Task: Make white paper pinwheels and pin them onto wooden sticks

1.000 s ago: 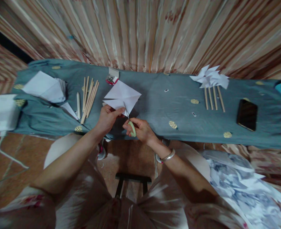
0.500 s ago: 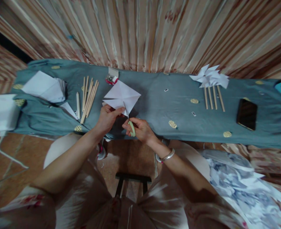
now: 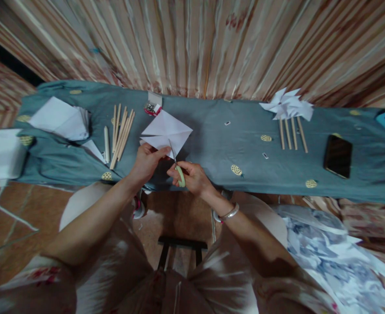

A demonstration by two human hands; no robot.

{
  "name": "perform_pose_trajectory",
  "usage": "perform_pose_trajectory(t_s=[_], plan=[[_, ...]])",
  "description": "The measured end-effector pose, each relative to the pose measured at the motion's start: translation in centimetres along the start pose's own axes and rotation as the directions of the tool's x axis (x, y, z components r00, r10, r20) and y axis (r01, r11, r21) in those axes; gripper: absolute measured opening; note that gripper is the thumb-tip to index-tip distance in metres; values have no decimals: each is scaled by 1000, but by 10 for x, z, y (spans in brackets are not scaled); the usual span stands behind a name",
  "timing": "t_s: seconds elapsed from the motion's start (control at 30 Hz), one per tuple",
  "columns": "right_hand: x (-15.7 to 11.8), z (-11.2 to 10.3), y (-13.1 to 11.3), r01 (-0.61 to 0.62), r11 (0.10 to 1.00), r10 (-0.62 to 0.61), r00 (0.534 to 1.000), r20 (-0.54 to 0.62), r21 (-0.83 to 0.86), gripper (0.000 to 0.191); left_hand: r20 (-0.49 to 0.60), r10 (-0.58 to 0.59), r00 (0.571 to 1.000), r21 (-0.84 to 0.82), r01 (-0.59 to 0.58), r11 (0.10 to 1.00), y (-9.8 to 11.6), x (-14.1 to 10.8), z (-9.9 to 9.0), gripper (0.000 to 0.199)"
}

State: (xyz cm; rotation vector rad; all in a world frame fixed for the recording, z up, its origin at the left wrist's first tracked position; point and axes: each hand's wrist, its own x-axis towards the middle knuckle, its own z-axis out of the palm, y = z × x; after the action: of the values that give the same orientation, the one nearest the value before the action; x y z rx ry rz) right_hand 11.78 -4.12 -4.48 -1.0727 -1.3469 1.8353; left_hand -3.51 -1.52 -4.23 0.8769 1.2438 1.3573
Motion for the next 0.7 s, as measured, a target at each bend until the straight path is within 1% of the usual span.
perform_pose_trajectory(t_s=[0.17, 0.33, 0.47, 0.7], plan=[[0, 0, -1, 1, 1000, -1, 1000, 2, 10, 49, -6, 0, 1000, 10, 0, 1000, 1, -1, 1, 16], [-2, -1, -4, -21, 1000, 22, 999, 42, -8, 49, 5, 26, 1000, -15, -26, 1000, -1, 3, -2, 20], [-4, -6, -4, -48, 998, 51, 996, 76, -29, 51, -36, 21, 999, -61, -23, 998, 0, 6, -7, 26], [-12, -22, -9, -104, 994, 108, 989, 99, -40, 54, -97, 34, 995, -39, -38, 999, 7, 9, -17, 20]])
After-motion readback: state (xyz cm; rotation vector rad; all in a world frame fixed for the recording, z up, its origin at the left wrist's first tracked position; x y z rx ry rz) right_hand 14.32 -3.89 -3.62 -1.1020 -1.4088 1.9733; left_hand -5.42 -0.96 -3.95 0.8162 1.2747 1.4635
